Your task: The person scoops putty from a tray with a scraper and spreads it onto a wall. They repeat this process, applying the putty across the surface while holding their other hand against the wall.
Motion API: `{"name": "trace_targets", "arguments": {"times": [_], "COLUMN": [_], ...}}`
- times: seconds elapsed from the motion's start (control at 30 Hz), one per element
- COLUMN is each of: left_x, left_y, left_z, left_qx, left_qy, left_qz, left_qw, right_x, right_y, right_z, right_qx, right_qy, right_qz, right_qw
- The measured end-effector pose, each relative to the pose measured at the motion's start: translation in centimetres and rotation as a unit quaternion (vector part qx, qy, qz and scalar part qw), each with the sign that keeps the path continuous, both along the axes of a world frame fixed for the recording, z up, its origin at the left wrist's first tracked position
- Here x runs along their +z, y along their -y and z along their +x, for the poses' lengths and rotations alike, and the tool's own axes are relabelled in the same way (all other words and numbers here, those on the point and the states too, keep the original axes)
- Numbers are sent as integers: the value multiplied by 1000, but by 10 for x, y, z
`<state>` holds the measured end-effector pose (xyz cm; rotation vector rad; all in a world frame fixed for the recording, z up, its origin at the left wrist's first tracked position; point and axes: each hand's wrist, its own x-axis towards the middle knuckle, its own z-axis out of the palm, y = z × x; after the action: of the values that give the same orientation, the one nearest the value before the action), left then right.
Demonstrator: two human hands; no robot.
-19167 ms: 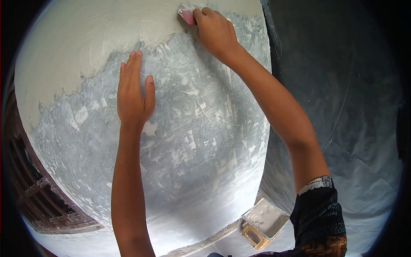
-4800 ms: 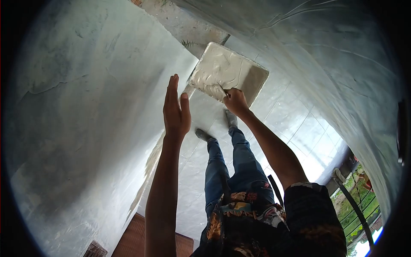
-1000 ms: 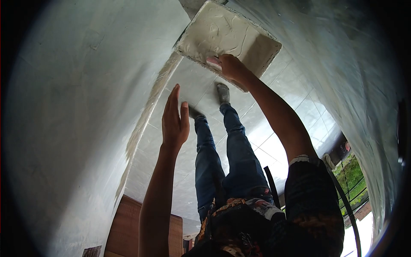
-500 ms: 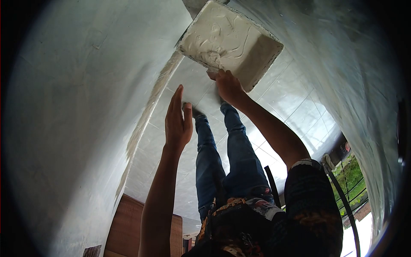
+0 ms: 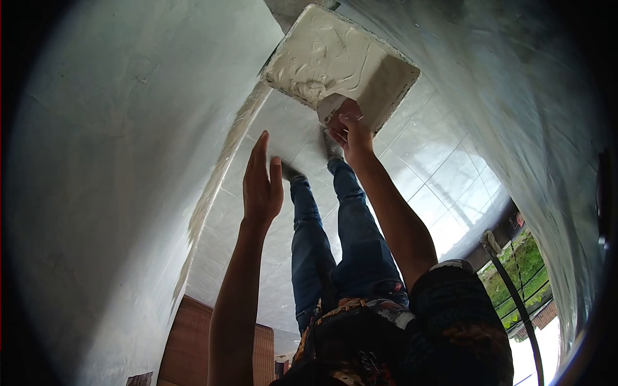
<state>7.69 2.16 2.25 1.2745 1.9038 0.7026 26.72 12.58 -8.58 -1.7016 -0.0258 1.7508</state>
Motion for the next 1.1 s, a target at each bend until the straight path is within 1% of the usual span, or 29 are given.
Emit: {"name": "trace_targets", "arguments": {"times": [0.03, 0.07, 0.13, 0.17, 0.23, 0.27, 0.33, 0.37, 0.4, 0.43, 0.47, 0.5, 0.53, 0.57, 0.6, 0.63, 0.73, 0.77, 0.83, 0.93, 0.97, 1.0, 1.07, 1.1], "left_x": [-1, -2, -2, -2, 0, 0, 2, 2, 2, 2, 3, 3, 2, 2, 1, 0, 0, 1, 3, 5, 5, 5, 3, 3], "left_y": [0, 0, 1, 1, 1, 0, 1, 0, -2, -1, 3, 6, 8, 8, 9, 12, 20, 21, 26, 29, 30, 31, 30, 30], "left_z": [1, 2, 5, 5, 6, 6, 6, 5, 4, 1, -1, -3, -6, -8, -10, -11, -10, -9, -7, -7, -8, -9, -10, -9], "left_qx": [0, 1, -5, -10, -17, -23, -17, -10, -10, -8, -5, -3, -6, -11, -10, -8, -7, -7, 4, 17, 22, 23, 4, 4], "left_qy": [4, 6, 9, 12, 2, -6, 6, 17, 17, 16, 14, 14, 2, -9, -8, -14, -24, -30, -16, -5, -5, -5, -28, -26], "left_qz": [4, 8, 18, 29, 37, 47, 37, 27, 29, 29, 27, 23, 25, 29, 32, 21, 12, 13, -6, -19, -14, -14, 3, 6], "left_qw": [1000, 1000, 1000, 999, 999, 999, 999, 999, 999, 999, 1000, 1000, 1000, 999, 999, 1000, 1000, 999, 1000, 1000, 1000, 1000, 1000, 1000], "right_x": [-10, -21, -35, -33, -24, -19, -7, -1, 5, 12, 22, 31, 48, 48, 48, 40, -1, -6, -15, 6, 13, 23, 39, 43], "right_y": [9, 22, 54, 68, 98, 111, 134, 137, 137, 137, 128, 111, 85, 62, 41, 26, 9, 2, 1, -9, -14, -18, -25, -28], "right_z": [-3, -11, -28, -32, -36, -37, -37, -32, -23, -14, -2, 9, 18, 31, 43, 55, 72, 64, 43, 5, 1, 0, 12, 20], "right_qx": [-26, -26, -153, -154, -214, -214, -166, -166, 43, 251, 355, 352, 378, 385, 411, 437, 521, 521, 610, 573, 536, 536, 514, 523], "right_qy": [-15, -15, -10, -11, -45, -45, -1, 0, 97, 189, 356, 377, 388, 398, 423, 432, 384, 382, 306, 321, 317, 316, 401, 413], "right_qz": [-5, -5, -32, -34, -26, -26, -96, -93, -40, 11, 208, 306, 378, 429, 460, 466, 474, 475, 423, 447, 486, 486, 476, 458], "right_qw": [1000, 1000, 988, 987, 976, 975, 982, 982, 994, 949, 839, 801, 751, 714, 664, 637, 598, 597, 596, 607, 614, 613, 591, 589]}}
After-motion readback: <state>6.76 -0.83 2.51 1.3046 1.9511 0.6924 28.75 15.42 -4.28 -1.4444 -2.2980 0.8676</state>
